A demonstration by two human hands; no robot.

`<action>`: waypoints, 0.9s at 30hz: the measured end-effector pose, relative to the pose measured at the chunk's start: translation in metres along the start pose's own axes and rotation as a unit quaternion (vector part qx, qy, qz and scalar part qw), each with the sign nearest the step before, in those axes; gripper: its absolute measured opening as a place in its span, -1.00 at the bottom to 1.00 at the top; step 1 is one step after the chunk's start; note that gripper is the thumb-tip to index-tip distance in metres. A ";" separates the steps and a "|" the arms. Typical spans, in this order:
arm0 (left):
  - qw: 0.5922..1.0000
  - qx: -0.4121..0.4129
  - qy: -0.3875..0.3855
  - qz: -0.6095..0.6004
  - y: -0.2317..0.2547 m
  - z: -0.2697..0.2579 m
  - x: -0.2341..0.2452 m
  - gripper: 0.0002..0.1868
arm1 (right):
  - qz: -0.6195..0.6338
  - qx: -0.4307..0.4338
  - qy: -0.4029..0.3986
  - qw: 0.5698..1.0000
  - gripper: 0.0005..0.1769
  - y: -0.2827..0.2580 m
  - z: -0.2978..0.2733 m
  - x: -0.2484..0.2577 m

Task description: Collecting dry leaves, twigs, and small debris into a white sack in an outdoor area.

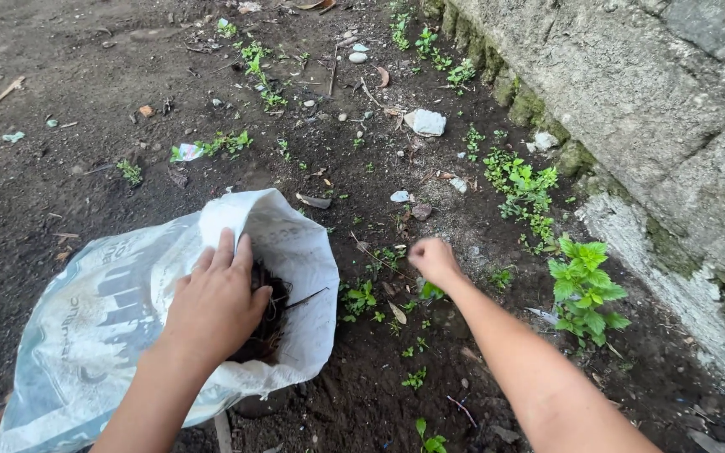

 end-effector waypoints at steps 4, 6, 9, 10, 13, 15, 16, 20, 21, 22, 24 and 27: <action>1.000 -0.002 -0.007 -0.001 0.005 0.003 0.001 -0.06 | -0.086 -0.091 -0.105 0.987 -0.80 0.016 -0.027 -0.009; 1.000 0.009 -0.007 -0.011 0.004 0.003 0.000 -0.07 | -0.203 -0.088 -0.136 0.966 -0.71 0.016 -0.034 -0.017; 1.000 0.003 -0.010 -0.007 0.005 0.007 -0.008 -0.07 | -0.252 -0.022 -0.133 0.958 -0.73 -0.004 -0.047 -0.022; 1.000 0.006 -0.009 -0.005 0.005 0.007 -0.005 -0.07 | -0.251 -0.019 -0.134 0.958 -0.73 0.000 -0.041 -0.030; 1.000 0.009 -0.020 -0.005 0.008 0.005 -0.004 -0.08 | -0.324 -0.018 -0.176 0.929 -0.69 0.017 -0.039 -0.047; 1.000 -0.005 -0.014 0.004 0.008 0.006 -0.004 -0.08 | -0.325 -0.052 -0.217 0.919 -0.61 0.018 -0.041 -0.049; 1.000 -0.005 -0.014 0.004 0.008 0.005 -0.003 -0.08 | -0.324 -0.052 -0.217 0.919 -0.61 0.016 -0.043 -0.048; 1.000 0.004 -0.025 -0.001 0.007 0.003 -0.004 -0.09 | -0.351 -0.033 -0.237 0.905 -0.60 0.008 -0.051 -0.043; 1.000 0.004 -0.024 0.000 0.006 0.003 -0.005 -0.09 | -0.360 -0.026 -0.240 0.901 -0.59 0.004 -0.051 -0.042; 1.000 0.005 -0.021 0.000 0.007 0.003 -0.003 -0.09 | -0.360 -0.025 -0.238 0.902 -0.59 0.007 -0.051 -0.043; 0.999 0.007 -0.030 -0.010 0.007 0.002 0.000 -0.08 | -0.328 -0.023 -0.244 0.912 -0.27 0.011 -0.052 -0.049; 0.999 0.013 -0.027 -0.025 0.007 0.001 0.002 -0.09 | -0.359 -0.004 -0.248 0.900 -0.33 0.006 -0.056 -0.045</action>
Point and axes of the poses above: each hand's wrist, its own z-axis towards the middle knuckle, its own x-axis out of the back of the hand, y = z × x, the point moved 6 cm from there along z, towards the middle knuckle, and after that the axes turned 1 degree about -z, right-handed, at the moved point
